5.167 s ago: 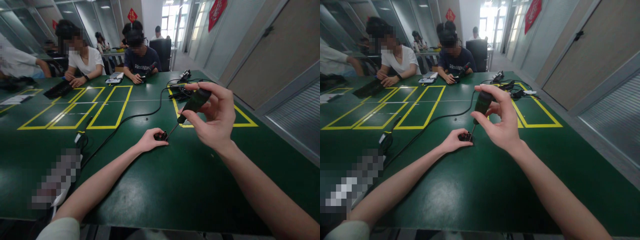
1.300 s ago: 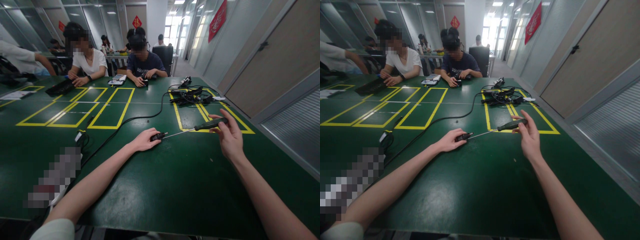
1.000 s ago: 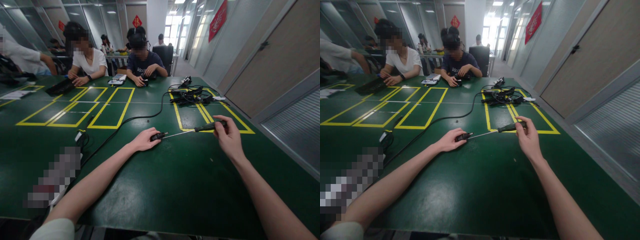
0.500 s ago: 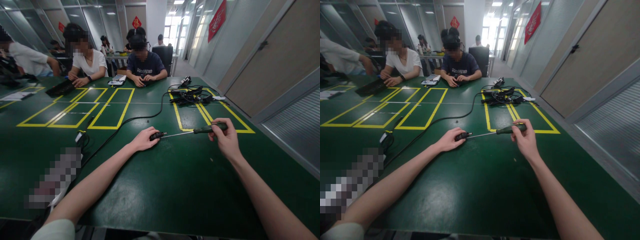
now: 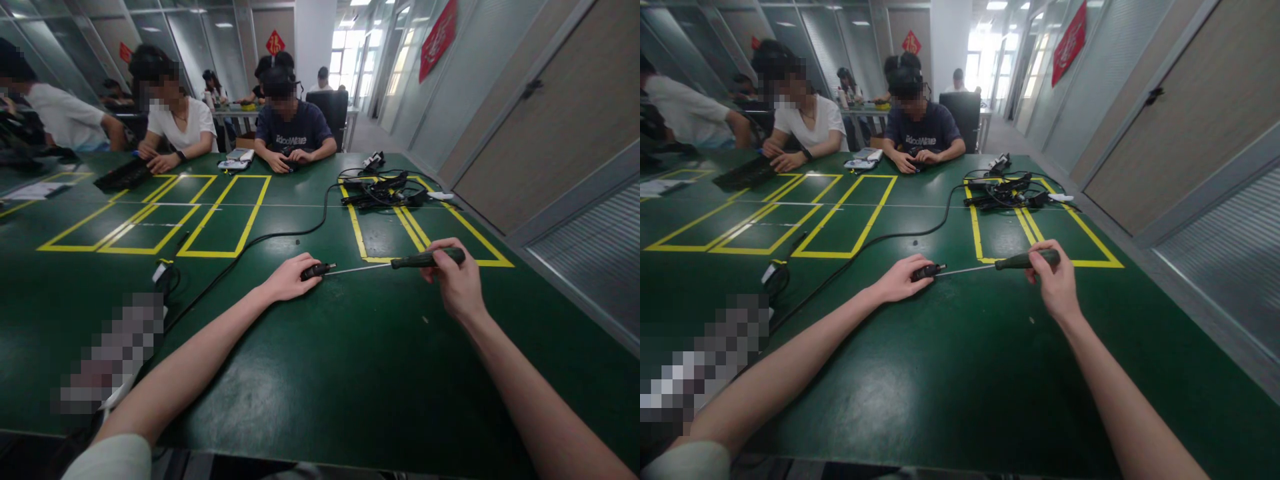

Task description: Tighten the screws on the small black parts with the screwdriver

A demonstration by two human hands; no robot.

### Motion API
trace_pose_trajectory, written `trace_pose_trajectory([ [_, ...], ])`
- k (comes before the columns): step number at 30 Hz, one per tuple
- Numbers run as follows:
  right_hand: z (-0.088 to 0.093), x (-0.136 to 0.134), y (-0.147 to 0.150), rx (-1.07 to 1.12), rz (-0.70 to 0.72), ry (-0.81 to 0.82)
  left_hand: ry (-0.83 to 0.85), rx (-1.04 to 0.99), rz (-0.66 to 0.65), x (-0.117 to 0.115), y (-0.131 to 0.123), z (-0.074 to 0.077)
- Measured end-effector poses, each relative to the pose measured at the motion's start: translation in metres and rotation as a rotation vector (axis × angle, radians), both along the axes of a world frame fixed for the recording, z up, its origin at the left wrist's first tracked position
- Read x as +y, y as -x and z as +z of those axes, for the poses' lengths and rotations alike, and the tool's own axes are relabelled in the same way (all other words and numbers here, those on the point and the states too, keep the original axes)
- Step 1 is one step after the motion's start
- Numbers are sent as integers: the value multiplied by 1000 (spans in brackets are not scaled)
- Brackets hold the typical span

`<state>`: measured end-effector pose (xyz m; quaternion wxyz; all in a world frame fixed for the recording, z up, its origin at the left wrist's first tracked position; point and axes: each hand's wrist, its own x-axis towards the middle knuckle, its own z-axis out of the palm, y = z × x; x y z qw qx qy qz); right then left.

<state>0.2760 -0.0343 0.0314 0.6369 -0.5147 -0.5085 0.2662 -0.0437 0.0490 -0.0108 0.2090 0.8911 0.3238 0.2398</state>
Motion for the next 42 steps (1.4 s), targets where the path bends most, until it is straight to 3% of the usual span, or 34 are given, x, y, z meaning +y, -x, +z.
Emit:
trace_pose_trajectory([
  [20,14,-2,9,148,-47,-11,17,-19,-25,1,-2,-1],
  [42,9,-4,16,178,-52,-67,65,-57,-37,-1,-7,-2],
])
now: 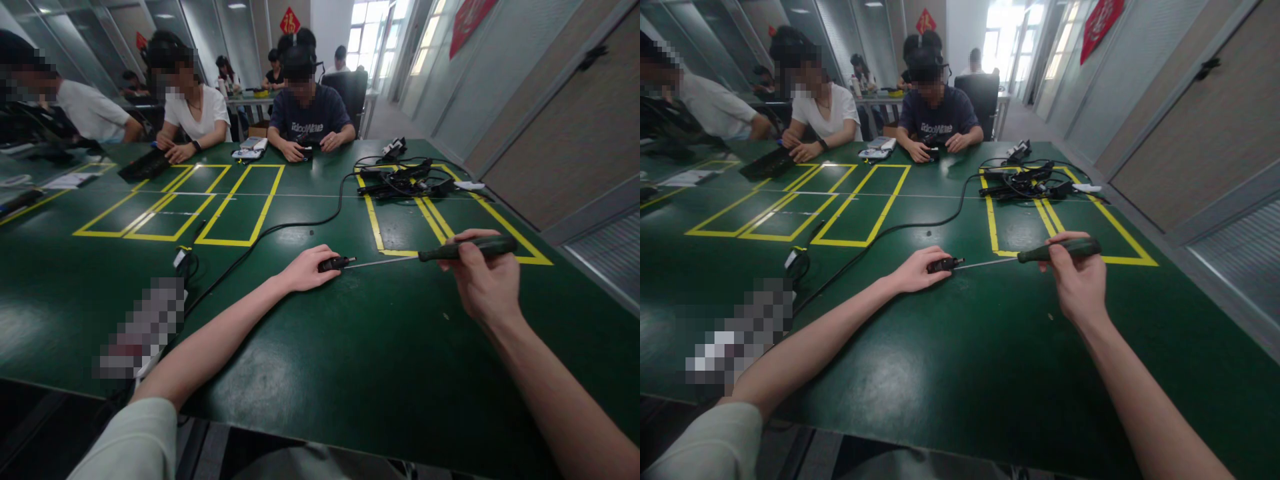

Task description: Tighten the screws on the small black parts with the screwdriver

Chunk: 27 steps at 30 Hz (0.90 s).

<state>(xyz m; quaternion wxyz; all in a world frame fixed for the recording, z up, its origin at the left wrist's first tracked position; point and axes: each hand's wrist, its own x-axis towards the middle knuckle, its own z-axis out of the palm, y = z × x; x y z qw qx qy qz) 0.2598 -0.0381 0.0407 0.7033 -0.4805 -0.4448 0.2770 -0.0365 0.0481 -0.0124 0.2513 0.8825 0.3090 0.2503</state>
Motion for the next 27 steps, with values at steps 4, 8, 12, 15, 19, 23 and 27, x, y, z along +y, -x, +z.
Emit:
trace_pose_trajectory([
  [4,2,2,-4,5,-62,-27,0,13,14,0,0,0],
  [8,4,4,-5,-21,-72,-66,13,30,18,0,0,1],
  [12,3,3,-4,-75,-71,-91,19,33,31,-1,0,3],
  [15,4,1,-5,-140,-106,-97,28,24,36,0,0,4],
  [19,5,0,-7,-178,-98,-79,56,-12,48,0,-1,5],
  [23,3,0,-8,-161,-61,-78,86,-49,49,1,1,6],
  [27,2,-3,-6,-167,-51,-101,106,-93,50,1,1,6],
])
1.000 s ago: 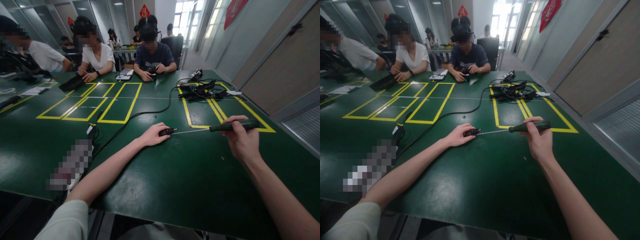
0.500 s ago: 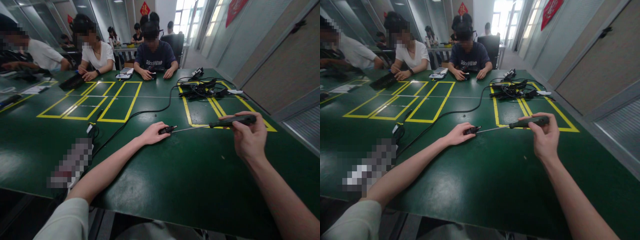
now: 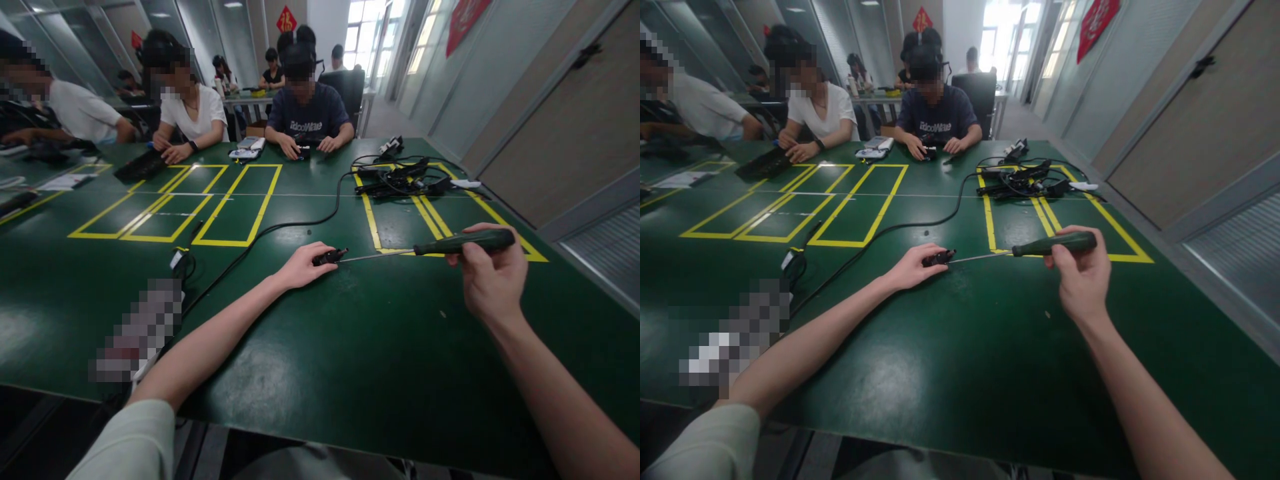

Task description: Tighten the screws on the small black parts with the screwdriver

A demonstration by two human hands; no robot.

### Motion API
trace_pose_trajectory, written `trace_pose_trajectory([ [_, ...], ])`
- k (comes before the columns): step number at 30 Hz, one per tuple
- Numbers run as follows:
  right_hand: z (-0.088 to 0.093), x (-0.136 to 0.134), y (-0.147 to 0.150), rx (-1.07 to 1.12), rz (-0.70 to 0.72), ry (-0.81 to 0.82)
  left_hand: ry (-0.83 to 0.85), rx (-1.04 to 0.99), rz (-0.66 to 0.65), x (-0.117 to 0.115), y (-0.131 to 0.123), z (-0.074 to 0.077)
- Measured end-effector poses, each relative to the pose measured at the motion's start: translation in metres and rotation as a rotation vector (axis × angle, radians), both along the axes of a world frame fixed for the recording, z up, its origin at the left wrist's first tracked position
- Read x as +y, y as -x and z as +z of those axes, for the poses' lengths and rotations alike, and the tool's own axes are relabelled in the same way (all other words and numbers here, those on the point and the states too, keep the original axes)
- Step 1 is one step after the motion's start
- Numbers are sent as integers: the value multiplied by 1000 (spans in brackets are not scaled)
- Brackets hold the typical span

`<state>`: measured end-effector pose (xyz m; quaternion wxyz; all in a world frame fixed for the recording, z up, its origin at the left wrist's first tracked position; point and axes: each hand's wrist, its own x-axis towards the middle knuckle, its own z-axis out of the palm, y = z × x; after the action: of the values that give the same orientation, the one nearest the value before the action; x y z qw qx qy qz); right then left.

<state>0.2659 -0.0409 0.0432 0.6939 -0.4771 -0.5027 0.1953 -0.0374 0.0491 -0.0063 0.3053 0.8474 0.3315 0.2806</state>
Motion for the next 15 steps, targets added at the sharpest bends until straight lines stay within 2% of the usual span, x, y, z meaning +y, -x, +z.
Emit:
trace_pose_trajectory([
  [7,5,-5,5,-7,-52,-106,-7,48,4,-7,-9,-2],
  [15,8,-11,8,-26,-63,-119,131,65,48,-18,-17,2],
])
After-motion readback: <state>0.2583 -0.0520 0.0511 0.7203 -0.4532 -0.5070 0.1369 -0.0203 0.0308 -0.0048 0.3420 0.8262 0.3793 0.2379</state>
